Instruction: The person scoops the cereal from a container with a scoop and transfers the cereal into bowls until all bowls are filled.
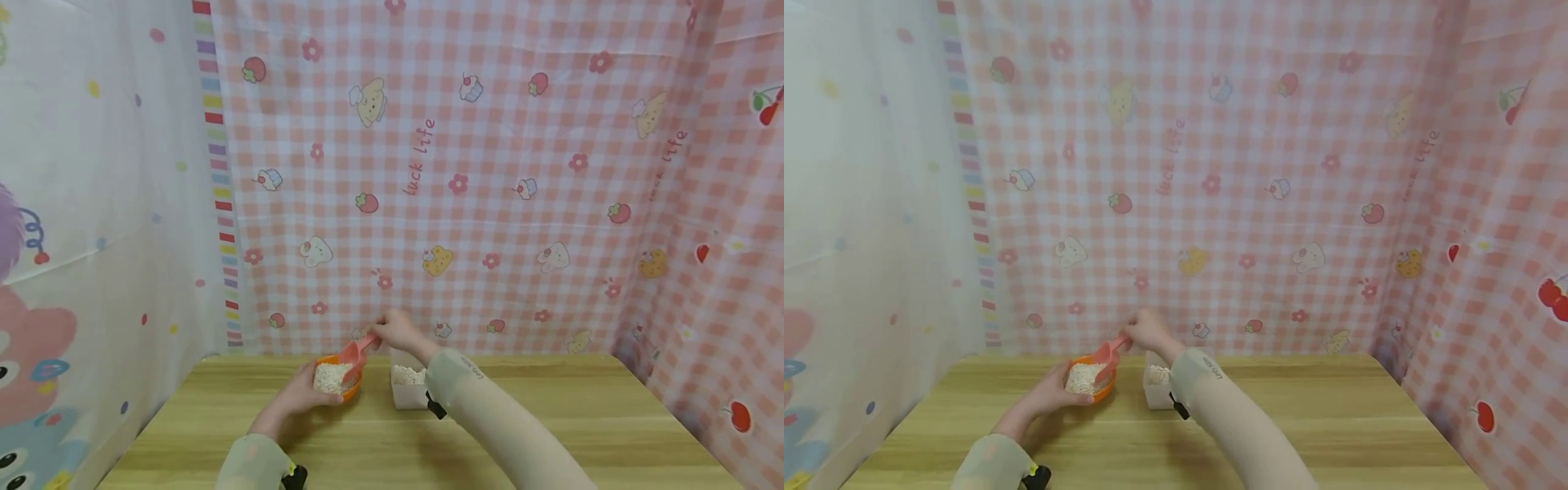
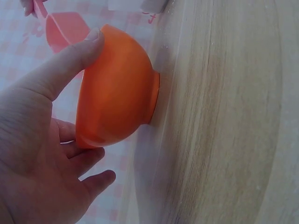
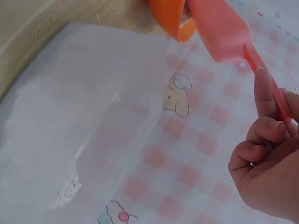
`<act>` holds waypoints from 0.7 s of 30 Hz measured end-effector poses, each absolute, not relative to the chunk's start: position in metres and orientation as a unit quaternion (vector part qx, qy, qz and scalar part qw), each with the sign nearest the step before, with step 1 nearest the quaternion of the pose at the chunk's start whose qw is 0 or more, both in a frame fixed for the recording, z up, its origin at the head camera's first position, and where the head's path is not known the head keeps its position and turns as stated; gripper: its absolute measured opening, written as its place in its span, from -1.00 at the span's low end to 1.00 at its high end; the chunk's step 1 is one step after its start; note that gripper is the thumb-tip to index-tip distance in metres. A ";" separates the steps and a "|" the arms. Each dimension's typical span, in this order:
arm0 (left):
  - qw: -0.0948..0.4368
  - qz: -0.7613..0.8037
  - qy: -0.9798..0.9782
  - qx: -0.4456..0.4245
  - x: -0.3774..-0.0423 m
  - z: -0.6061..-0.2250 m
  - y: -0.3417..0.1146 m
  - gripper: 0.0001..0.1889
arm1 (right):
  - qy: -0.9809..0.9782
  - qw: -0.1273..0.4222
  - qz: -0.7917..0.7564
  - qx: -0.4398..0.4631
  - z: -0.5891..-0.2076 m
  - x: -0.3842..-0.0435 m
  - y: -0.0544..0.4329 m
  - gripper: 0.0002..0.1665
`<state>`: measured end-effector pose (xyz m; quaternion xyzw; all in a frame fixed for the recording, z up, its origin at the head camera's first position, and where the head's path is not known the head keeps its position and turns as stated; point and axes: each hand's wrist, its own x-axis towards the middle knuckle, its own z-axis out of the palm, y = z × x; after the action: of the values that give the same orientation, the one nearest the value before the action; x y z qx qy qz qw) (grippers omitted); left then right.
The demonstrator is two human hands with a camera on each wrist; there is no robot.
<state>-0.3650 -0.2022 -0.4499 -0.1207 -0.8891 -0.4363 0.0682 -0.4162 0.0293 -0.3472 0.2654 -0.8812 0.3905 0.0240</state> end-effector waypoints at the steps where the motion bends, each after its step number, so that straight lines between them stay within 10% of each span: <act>1: 0.069 -0.437 -0.889 -0.122 -0.365 -0.450 -0.202 -0.02 | -0.885 0.028 0.380 0.265 -0.345 -0.416 0.030 -0.70; 21: 0.052 -0.429 -0.896 -0.105 -0.362 -0.448 -0.202 0.10 | -0.862 0.021 0.437 0.256 -0.333 -0.416 0.069 -0.69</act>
<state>-0.3620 -0.2022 -0.4478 -0.1051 -0.8959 -0.4285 0.0519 -0.4156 0.0689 -0.3327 0.2557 -0.8623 0.4366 0.0207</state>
